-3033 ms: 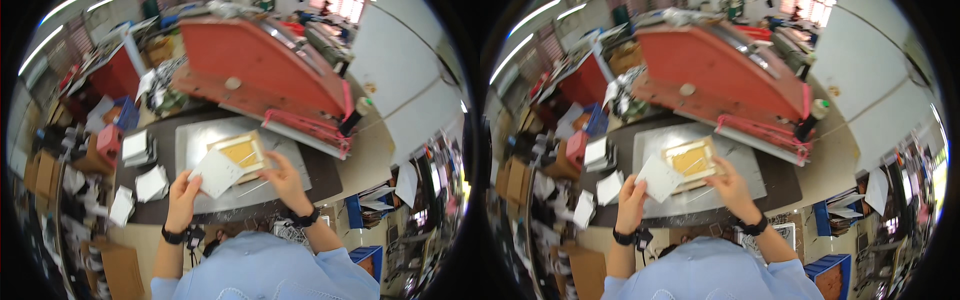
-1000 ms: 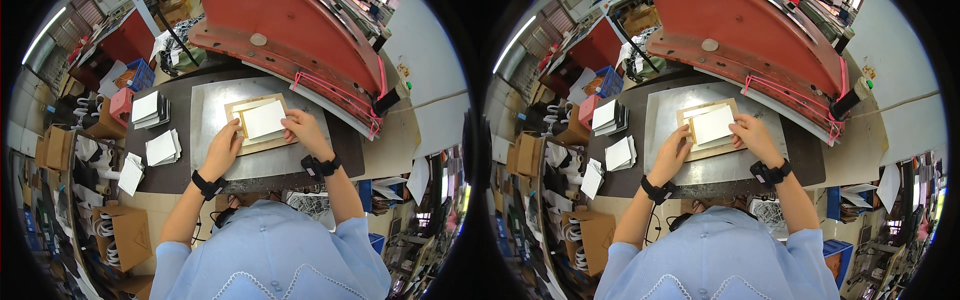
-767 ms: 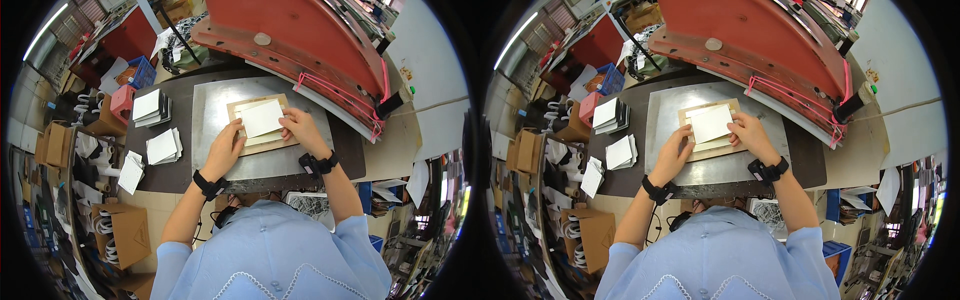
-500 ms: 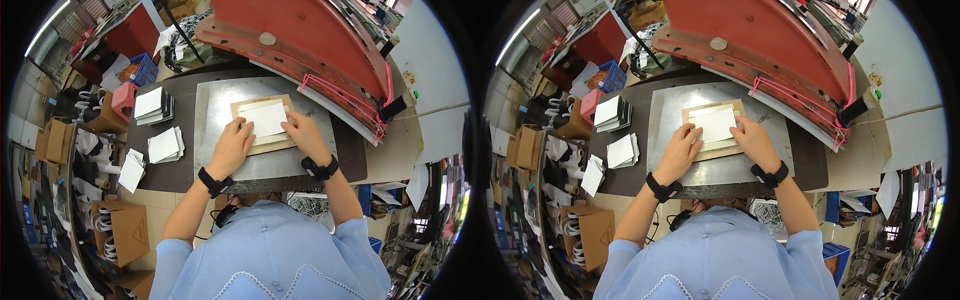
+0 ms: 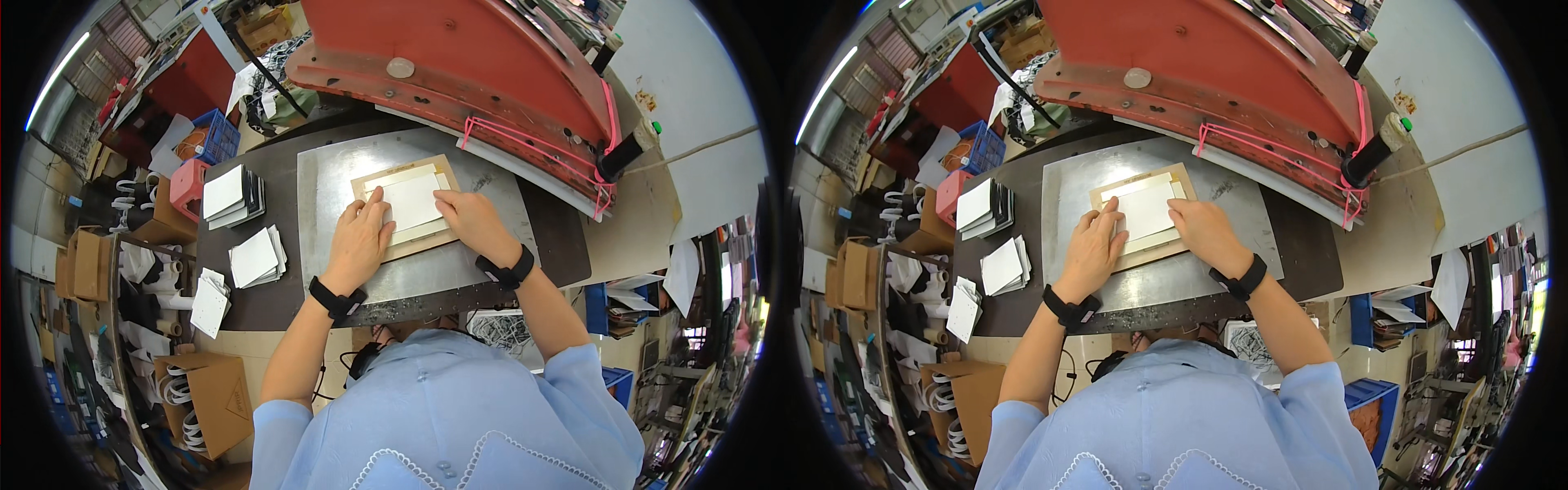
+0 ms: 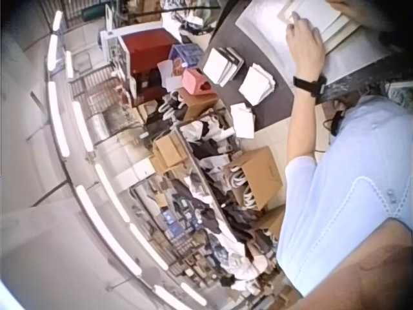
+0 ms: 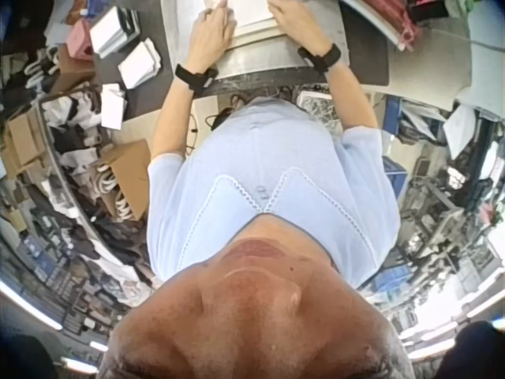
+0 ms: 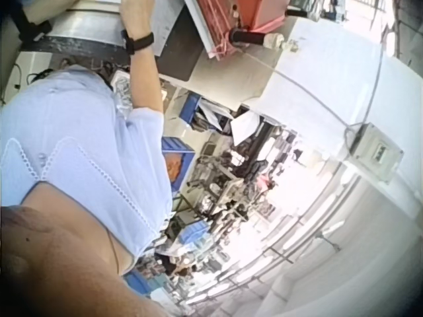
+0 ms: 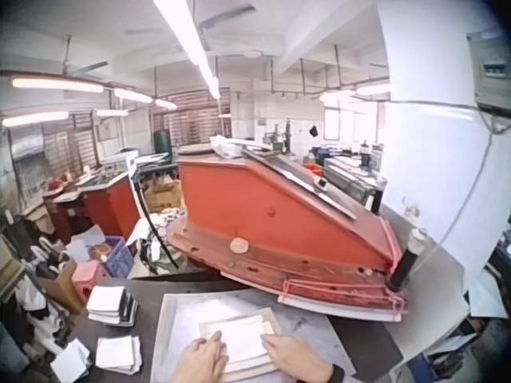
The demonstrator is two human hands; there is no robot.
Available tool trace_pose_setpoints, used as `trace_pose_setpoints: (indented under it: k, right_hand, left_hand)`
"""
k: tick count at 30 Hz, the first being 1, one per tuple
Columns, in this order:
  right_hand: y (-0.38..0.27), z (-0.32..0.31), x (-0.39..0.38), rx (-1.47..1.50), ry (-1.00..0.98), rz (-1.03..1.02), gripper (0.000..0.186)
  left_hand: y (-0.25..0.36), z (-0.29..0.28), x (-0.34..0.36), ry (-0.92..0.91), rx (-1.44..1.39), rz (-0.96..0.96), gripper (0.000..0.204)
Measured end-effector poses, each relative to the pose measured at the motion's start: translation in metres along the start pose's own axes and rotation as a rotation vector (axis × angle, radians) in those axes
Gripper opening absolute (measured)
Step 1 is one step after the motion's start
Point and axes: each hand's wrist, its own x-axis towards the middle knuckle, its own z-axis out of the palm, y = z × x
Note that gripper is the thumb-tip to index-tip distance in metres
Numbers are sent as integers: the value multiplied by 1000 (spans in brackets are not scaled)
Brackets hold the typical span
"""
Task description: Placing material sheets into a template frame and using a manual industrial press to process them.
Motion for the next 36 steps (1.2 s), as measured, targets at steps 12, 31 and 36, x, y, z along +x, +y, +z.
trace_pose_setpoints:
  k: [12,31,36]
  right_hand:
    - [-27,-130,-33,135,953,100,33]
    - [-5,-182,-60,439,805,116,62]
    - [-61,-144,-106,562,597,61,62]
  left_hand:
    - [5,-60,-34,288,-151,-166,20]
    - [91,-78,-67,-131,-588,55,14]
    - [110,-88,-45,-94,-624,189,15]
